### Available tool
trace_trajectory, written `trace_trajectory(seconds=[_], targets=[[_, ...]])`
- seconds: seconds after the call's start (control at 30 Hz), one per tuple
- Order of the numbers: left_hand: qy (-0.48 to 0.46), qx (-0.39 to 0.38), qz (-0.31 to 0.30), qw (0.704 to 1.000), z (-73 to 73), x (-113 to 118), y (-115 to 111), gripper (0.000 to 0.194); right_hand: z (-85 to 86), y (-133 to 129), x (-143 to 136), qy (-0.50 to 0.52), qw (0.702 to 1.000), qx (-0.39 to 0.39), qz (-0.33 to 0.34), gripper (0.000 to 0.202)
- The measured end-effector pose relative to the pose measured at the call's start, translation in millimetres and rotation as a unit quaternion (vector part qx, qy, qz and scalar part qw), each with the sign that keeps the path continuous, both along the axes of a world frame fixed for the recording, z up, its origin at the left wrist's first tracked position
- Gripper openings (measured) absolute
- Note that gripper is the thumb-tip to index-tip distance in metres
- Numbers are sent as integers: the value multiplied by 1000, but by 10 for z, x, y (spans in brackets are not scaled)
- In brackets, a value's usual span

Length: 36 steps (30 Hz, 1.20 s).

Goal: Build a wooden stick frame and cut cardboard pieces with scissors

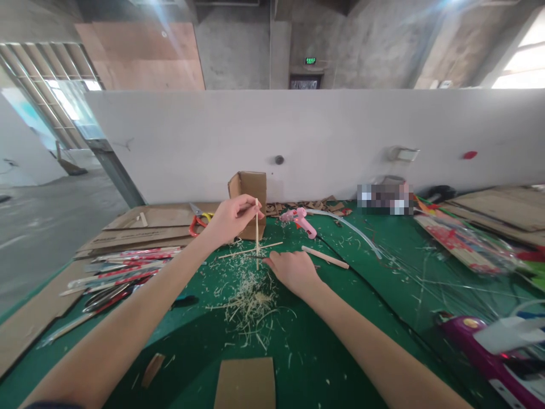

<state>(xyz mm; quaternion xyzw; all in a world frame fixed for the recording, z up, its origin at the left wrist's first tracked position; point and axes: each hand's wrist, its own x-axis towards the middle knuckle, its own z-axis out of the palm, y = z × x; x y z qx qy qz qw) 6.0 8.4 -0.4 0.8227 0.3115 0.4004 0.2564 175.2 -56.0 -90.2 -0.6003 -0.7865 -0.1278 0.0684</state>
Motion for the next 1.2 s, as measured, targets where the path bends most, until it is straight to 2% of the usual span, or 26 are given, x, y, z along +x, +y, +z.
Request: trace_trajectory(seconds=[0.13, 0.3, 0.5, 0.67, 0.83, 0.9, 1.0, 1.07, 1.2], targets=[[5, 0, 7, 1000, 8, 3, -4, 15, 58, 33, 8, 20, 998, 46, -29, 49], [10, -1, 27, 1000, -5, 2, 15, 16, -46, 20, -1, -7, 1000, -9, 4, 40], [20, 7, 21, 1000, 25, 9, -27, 19, 1, 37, 26, 12, 998, 47, -27, 48], [31, -6, 26, 999, 47, 1, -36, 21, -53, 57, 57, -21, 1000, -4, 14, 41], [38, -3, 25, 999, 47, -5, -30, 22, 22, 93, 79, 15, 997, 72, -24, 49], [38, -3, 24, 999, 49, -10, -31, 21, 8, 91, 81, 11, 998, 58, -28, 48], [37, -10, 24, 999, 55, -14, -41, 21, -36, 74, 79, -8, 1000, 12, 10, 44], [36, -11, 26, 999, 60, -10, -54, 21, -18, 72, 81, 0, 999, 29, 15, 45], [35, -7, 19, 999, 65, 12, -85, 21, 116, 103, 96, 22, 994, 104, -14, 50]])
